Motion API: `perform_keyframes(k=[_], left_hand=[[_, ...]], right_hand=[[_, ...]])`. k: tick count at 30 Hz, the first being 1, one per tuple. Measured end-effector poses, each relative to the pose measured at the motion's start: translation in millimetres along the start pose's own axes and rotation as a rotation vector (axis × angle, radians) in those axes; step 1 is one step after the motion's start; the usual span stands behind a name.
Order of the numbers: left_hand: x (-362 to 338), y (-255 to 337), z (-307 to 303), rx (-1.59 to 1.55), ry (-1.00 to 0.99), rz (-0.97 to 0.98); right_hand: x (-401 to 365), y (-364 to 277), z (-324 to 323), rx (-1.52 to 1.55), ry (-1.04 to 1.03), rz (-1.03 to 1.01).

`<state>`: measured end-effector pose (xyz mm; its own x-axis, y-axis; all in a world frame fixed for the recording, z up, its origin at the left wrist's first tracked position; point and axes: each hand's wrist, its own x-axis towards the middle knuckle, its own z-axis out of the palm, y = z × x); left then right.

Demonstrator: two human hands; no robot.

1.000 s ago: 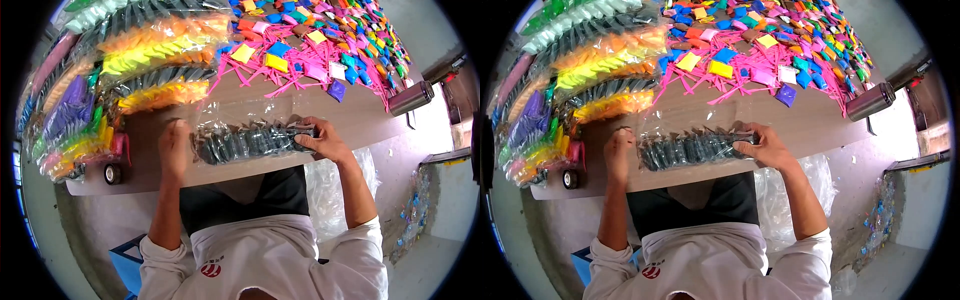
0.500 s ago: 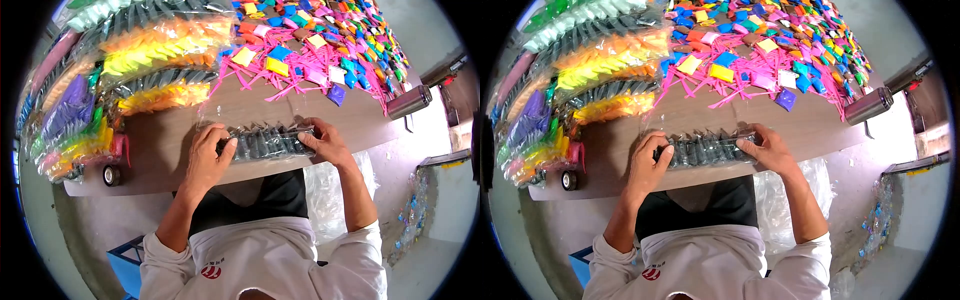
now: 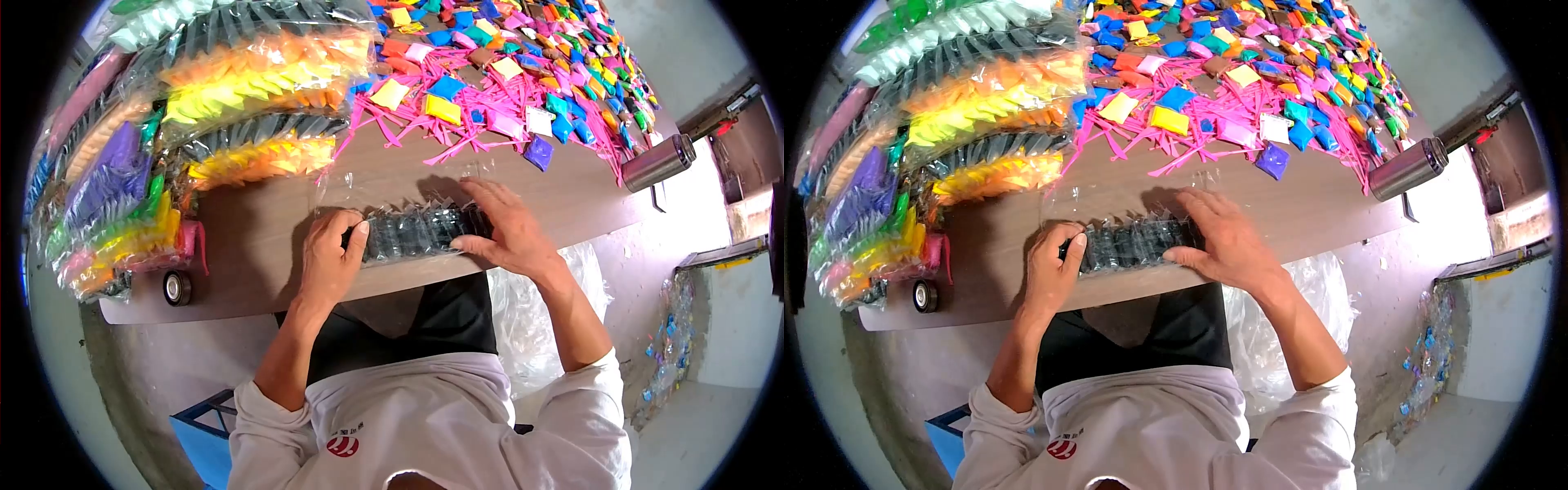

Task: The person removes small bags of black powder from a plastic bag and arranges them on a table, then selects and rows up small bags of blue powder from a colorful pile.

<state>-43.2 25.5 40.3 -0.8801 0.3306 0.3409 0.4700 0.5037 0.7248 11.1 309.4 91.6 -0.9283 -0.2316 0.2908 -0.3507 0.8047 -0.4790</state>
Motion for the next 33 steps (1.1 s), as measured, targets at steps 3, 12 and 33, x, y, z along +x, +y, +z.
perform_keyframes(k=[3,12,33], left_hand=[[-1.5,-1.0,0.3,0.014,0.010,-0.009],[-0.8,1.5,-2.1,0.027,-0.038,-0.043],[0.0,4.3,-3.7,0.060,-0.086,-0.036]], right_hand=[[6.5,19.1,17.0,0.129,-0.054,-0.050],[28.9,-0.6,6.2,0.203,-0.151,0.000],[74.4,-22.3,51.2,0.297,-0.558,-0.104]])
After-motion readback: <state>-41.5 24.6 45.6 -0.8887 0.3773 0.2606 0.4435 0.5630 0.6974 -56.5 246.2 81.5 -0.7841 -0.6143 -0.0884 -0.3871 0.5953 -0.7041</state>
